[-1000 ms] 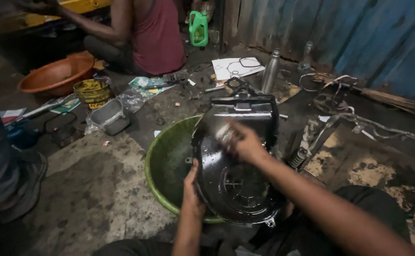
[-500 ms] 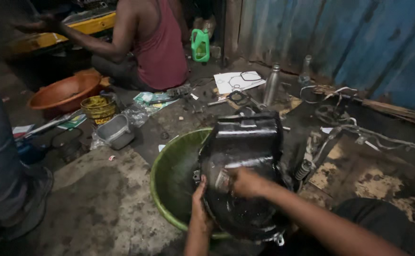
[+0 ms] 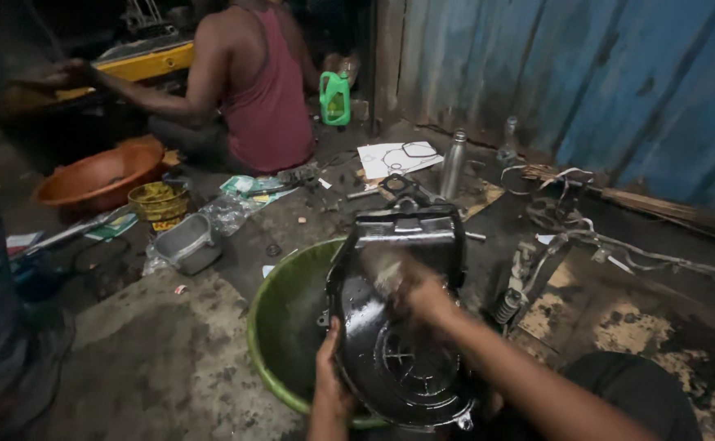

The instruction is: The person scrubs a large, dark mechanical housing with a wire brush while holding it over a green basin filled with liquid. They rotate the part to clean different surfaces and then wipe it with a cloth.

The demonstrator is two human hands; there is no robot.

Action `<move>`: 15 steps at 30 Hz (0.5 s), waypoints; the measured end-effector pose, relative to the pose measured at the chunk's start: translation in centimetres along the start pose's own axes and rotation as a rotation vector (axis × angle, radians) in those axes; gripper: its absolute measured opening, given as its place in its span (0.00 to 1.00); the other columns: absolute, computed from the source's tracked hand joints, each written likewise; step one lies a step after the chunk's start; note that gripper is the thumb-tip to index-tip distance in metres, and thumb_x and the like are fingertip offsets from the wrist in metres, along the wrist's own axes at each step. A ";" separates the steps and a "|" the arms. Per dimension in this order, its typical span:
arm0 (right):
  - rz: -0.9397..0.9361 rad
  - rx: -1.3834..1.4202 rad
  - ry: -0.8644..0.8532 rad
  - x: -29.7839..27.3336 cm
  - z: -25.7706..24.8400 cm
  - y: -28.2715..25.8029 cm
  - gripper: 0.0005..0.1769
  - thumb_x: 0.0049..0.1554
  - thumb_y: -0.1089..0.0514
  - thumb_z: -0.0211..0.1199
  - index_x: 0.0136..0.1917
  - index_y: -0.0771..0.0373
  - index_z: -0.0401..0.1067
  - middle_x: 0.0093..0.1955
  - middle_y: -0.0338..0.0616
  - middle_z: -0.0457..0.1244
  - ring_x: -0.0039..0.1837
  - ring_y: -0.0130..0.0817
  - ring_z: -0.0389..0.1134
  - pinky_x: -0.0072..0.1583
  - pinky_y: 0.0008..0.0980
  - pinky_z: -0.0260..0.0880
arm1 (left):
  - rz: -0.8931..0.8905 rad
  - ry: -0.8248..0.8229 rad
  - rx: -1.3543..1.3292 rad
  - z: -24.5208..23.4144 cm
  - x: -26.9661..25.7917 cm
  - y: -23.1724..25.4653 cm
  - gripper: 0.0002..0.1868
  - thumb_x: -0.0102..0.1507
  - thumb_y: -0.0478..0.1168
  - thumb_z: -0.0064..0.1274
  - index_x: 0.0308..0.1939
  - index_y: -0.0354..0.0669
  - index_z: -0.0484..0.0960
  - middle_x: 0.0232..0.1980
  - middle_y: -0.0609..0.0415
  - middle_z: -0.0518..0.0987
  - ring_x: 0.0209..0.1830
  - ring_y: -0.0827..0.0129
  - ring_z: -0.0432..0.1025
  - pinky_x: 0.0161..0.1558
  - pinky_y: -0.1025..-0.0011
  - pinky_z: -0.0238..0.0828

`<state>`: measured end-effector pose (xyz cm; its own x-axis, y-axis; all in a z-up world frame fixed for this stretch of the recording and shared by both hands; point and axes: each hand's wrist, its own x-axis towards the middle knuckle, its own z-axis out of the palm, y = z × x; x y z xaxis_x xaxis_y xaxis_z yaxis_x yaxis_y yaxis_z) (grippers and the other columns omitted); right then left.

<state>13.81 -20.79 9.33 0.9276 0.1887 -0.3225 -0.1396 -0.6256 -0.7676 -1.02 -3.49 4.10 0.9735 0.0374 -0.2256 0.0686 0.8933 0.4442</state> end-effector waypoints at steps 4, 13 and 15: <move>-0.287 0.721 0.322 -3.1 1.1 -3.6 0.38 0.62 0.62 0.56 0.81 0.36 0.54 0.47 0.44 0.67 0.36 0.27 0.61 0.34 0.29 0.63 | 0.015 0.031 0.035 1.8 -0.9 -0.6 0.29 0.63 0.56 0.49 0.55 0.34 0.81 0.48 0.43 0.85 0.43 0.54 0.80 0.47 0.58 0.79; -0.320 0.611 0.437 -11.2 -2.0 -8.4 0.39 0.62 0.60 0.56 0.81 0.32 0.54 0.40 0.40 0.66 0.35 0.27 0.63 0.34 0.30 0.63 | 0.043 0.058 0.174 -1.5 0.4 -1.4 0.30 0.55 0.45 0.58 0.59 0.34 0.74 0.45 0.40 0.82 0.40 0.53 0.78 0.45 0.57 0.79; -0.402 0.368 0.622 -12.9 -4.1 -8.3 0.38 0.62 0.59 0.56 0.81 0.32 0.54 0.43 0.41 0.68 0.35 0.31 0.63 0.36 0.33 0.66 | 0.015 0.029 0.178 -1.6 1.4 -1.4 0.34 0.51 0.42 0.58 0.62 0.37 0.73 0.48 0.40 0.81 0.43 0.53 0.78 0.48 0.57 0.78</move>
<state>4.47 -21.14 22.16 0.9384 -0.1756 0.2976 0.2392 -0.2914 -0.9262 -0.13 -4.01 1.81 0.9681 0.0650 -0.2419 0.0947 0.7991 0.5937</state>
